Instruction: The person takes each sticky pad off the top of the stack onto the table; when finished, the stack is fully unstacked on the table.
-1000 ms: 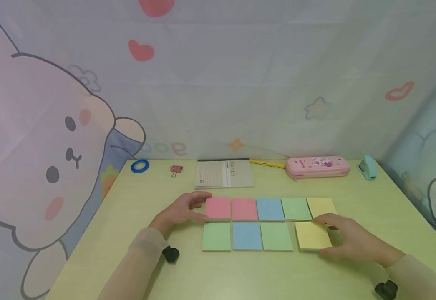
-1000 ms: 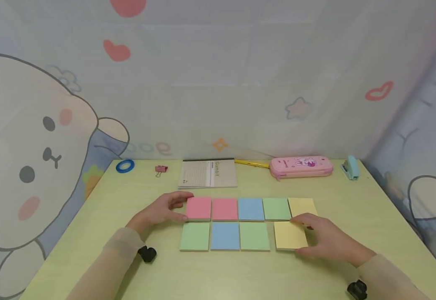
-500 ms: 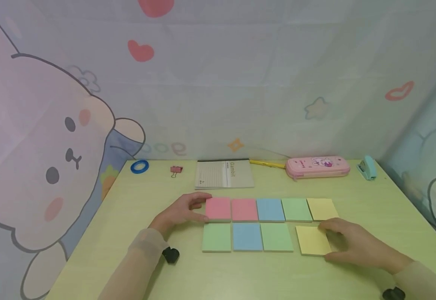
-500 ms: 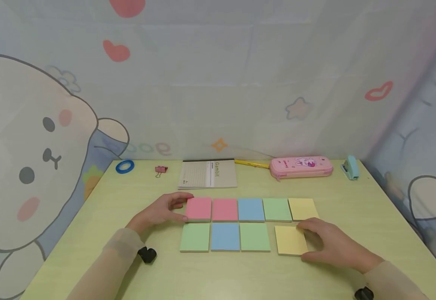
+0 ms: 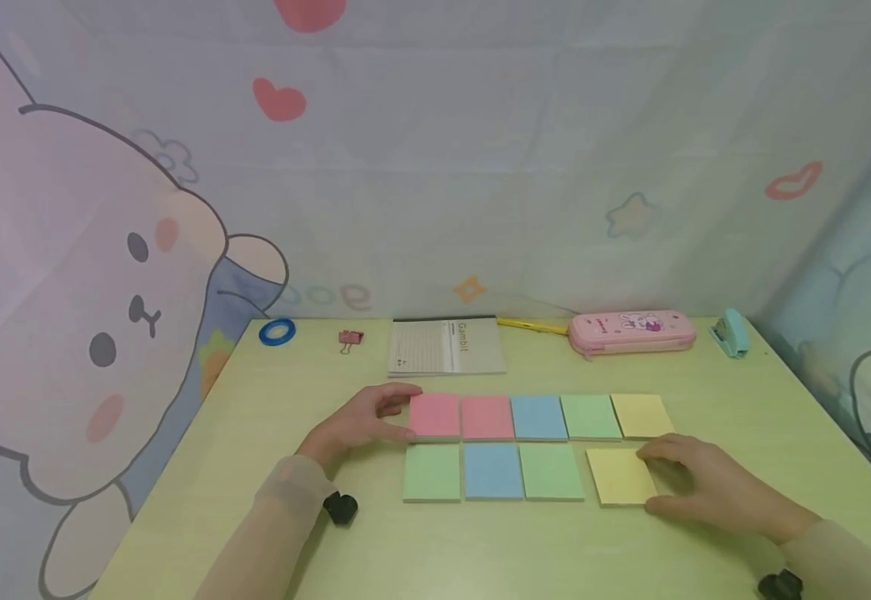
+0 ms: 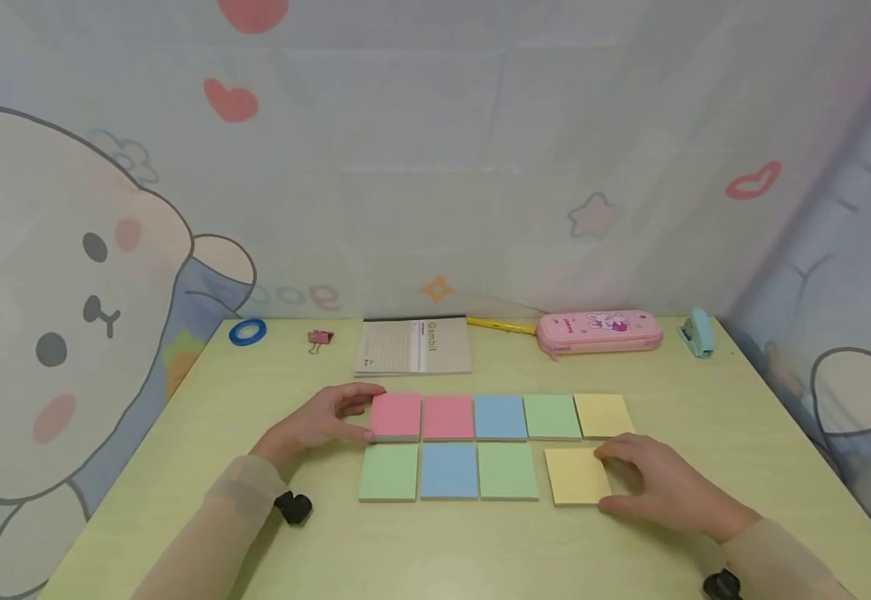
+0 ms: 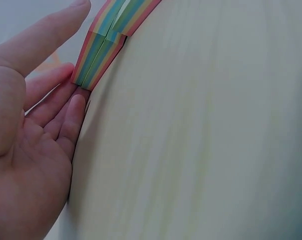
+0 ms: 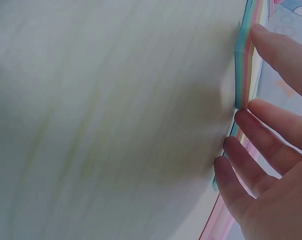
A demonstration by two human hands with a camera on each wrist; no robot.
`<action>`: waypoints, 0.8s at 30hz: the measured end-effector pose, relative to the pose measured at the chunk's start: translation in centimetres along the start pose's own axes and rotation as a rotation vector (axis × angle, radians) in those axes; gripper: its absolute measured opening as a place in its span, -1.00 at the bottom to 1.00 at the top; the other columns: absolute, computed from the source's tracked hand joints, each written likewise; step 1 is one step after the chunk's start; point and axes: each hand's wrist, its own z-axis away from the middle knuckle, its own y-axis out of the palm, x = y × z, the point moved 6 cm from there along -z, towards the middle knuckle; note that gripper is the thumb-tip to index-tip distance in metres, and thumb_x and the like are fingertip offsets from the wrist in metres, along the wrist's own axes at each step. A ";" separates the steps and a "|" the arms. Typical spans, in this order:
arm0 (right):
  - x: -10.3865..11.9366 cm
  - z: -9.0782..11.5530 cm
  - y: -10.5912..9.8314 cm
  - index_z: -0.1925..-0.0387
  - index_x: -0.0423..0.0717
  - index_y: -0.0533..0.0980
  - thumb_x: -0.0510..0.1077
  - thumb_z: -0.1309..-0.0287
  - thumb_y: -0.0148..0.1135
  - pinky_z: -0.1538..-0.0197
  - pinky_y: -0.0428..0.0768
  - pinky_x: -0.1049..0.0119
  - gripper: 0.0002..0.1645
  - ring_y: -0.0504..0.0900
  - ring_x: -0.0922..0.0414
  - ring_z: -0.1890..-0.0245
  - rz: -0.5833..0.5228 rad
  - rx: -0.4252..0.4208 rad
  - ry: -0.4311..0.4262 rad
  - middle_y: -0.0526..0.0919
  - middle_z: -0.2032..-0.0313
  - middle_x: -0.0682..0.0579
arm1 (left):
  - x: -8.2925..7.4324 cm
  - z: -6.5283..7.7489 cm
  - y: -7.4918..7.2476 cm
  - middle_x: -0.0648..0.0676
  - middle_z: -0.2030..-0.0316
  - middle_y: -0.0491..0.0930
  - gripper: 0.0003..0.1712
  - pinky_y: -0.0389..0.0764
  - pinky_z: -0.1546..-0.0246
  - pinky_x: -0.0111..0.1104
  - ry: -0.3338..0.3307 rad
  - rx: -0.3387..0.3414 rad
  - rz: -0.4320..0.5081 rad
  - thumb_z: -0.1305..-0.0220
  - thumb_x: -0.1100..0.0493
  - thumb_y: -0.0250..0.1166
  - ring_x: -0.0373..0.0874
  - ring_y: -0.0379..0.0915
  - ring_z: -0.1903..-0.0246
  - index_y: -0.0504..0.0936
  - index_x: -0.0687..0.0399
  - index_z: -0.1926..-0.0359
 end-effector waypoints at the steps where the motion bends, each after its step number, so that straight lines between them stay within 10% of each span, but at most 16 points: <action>1: 0.1 -0.1 0.0 -0.12 0.02 0.66 0.33 -0.02 0.61 -0.17 0.63 -0.03 -0.26 0.65 -0.02 -0.12 0.000 -0.001 0.003 0.69 -0.11 0.09 | 0.0 0.0 0.0 0.13 -0.51 0.35 -0.10 0.26 -0.53 0.01 -0.001 -0.001 0.000 -0.20 0.12 0.61 0.21 0.28 -0.49 0.43 0.07 -0.51; 24: 0.4 -1.4 0.7 -0.15 -0.03 0.65 0.37 -0.05 0.56 -0.19 0.63 -0.09 -0.22 0.65 -0.02 -0.12 -0.037 0.033 0.016 0.69 -0.11 0.08 | 0.0 0.2 0.0 0.09 -0.52 0.34 -0.12 0.25 -0.54 -0.04 -0.021 -0.003 0.003 -0.20 0.13 0.60 0.18 0.27 -0.49 0.44 0.02 -0.51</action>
